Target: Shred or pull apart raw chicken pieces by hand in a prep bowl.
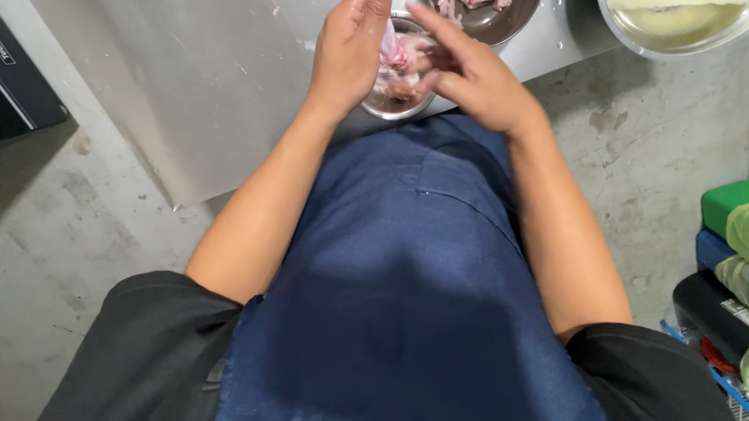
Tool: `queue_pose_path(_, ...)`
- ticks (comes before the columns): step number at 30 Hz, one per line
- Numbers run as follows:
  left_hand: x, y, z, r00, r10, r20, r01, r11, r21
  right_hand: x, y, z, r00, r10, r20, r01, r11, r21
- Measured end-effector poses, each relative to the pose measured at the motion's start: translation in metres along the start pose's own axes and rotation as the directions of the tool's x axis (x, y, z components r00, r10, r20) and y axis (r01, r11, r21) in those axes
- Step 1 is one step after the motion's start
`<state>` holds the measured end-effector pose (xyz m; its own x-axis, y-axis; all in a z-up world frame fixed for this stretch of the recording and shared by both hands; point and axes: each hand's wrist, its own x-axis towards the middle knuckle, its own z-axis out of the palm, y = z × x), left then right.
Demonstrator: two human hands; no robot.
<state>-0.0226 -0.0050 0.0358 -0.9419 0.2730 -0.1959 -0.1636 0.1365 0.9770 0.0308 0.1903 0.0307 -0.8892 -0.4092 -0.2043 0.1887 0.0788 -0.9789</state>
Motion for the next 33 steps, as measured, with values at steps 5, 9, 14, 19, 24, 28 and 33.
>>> queue_pose_path(5,-0.002,0.013,0.000,0.993,0.112,-0.045,-0.100,0.972,0.214,0.000,-0.032,0.002,0.995,-0.055,0.082,0.066,0.989,-0.134)
queue_pose_path(9,-0.001,0.005,0.009,0.952,0.228,-0.205,-0.145,0.924,0.354,0.009,-0.044,0.026,0.983,-0.163,-0.080,0.106,0.873,-0.477)
queue_pose_path(14,-0.006,0.018,-0.004,0.922,0.388,0.001,-0.328,0.778,0.537,0.008,-0.032,0.033,0.971,-0.190,-0.143,0.075,0.814,-0.576)
queue_pose_path(19,-0.015,0.038,-0.036,0.855,0.290,0.430,-0.441,0.841,0.312,0.006,-0.030,0.037,0.973,-0.201,-0.112,0.097,0.800,-0.593)
queue_pose_path(24,-0.016,0.030,-0.049,0.761,0.250,0.599,-0.520,0.787,0.332,0.008,-0.011,0.036,0.958,-0.279,-0.063,0.196,0.801,-0.566)
queue_pose_path(28,-0.022,0.021,-0.047,0.783,0.210,0.585,-0.494,0.782,0.380,0.006,0.003,0.048,0.943,-0.287,-0.170,0.161,0.838,-0.522)
queue_pose_path(33,-0.032,0.018,-0.027,0.897,0.127,0.423,-0.241,0.943,0.228,0.010,0.010,0.062,0.885,-0.241,-0.399,0.048,0.898,-0.437)
